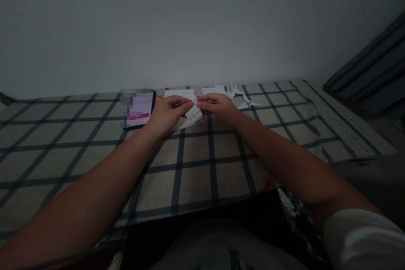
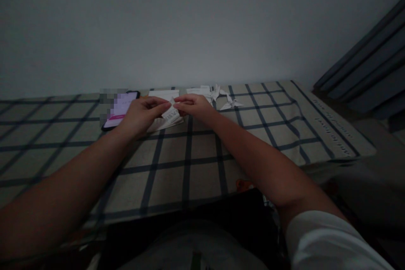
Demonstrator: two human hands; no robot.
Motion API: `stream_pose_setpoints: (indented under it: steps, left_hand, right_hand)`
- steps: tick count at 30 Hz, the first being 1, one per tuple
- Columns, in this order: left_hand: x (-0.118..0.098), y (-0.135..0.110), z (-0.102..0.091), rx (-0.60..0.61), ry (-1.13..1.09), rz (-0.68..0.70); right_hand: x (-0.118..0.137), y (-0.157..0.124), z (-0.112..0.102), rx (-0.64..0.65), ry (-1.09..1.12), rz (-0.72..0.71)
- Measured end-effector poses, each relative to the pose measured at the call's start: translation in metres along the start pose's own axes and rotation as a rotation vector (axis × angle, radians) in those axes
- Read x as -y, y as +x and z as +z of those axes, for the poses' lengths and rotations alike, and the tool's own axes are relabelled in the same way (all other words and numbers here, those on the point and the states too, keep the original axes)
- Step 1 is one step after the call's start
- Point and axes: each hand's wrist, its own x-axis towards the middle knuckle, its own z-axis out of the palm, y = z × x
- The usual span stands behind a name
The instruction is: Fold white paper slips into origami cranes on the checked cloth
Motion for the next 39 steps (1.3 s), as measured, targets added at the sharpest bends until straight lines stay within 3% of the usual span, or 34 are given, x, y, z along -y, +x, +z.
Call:
stream_pose_setpoints:
  steps: [6, 11, 17, 22, 26, 31, 35, 39]
  left_hand:
    - [0.002, -0.001, 0.003, 0.0, -0.024, -0.031]
    - [-0.001, -0.002, 0.001, 0.013, 0.051, -0.006]
    - [-0.002, -0.001, -0.002, 0.022, 0.13, 0.027]
    - [0.005, -0.001, 0.001, 0.09, 0.031, -0.024]
    - [0.006, -0.001, 0.0, 0.085, 0.077, 0.021]
    - [0.009, 0.0, 0.0, 0.102, 0.137, 0.058]
    - [0.01, -0.001, 0.003, 0.09, 0.037, -0.026]
    - [0.005, -0.002, 0.004, 0.115, -0.001, -0.138]
  right_hand:
    - [-0.002, 0.003, -0.001, 0.008, -0.061, -0.083]
    - [-0.003, 0.001, 0.0, 0.056, -0.075, -0.067]
    - [-0.002, -0.003, 0.008, -0.005, -0.113, -0.132]
    - [-0.002, 0.0, 0.003, -0.033, -0.135, -0.168]
    - [-0.005, 0.001, 0.002, -0.037, -0.132, -0.159]
    - [-0.001, -0.001, 0.002, -0.037, -0.278, -0.181]
    - [0.008, -0.003, 0.001, -0.114, -0.403, -0.258]
    - [0.01, -0.003, 0.001, -0.167, -0.356, -0.253]
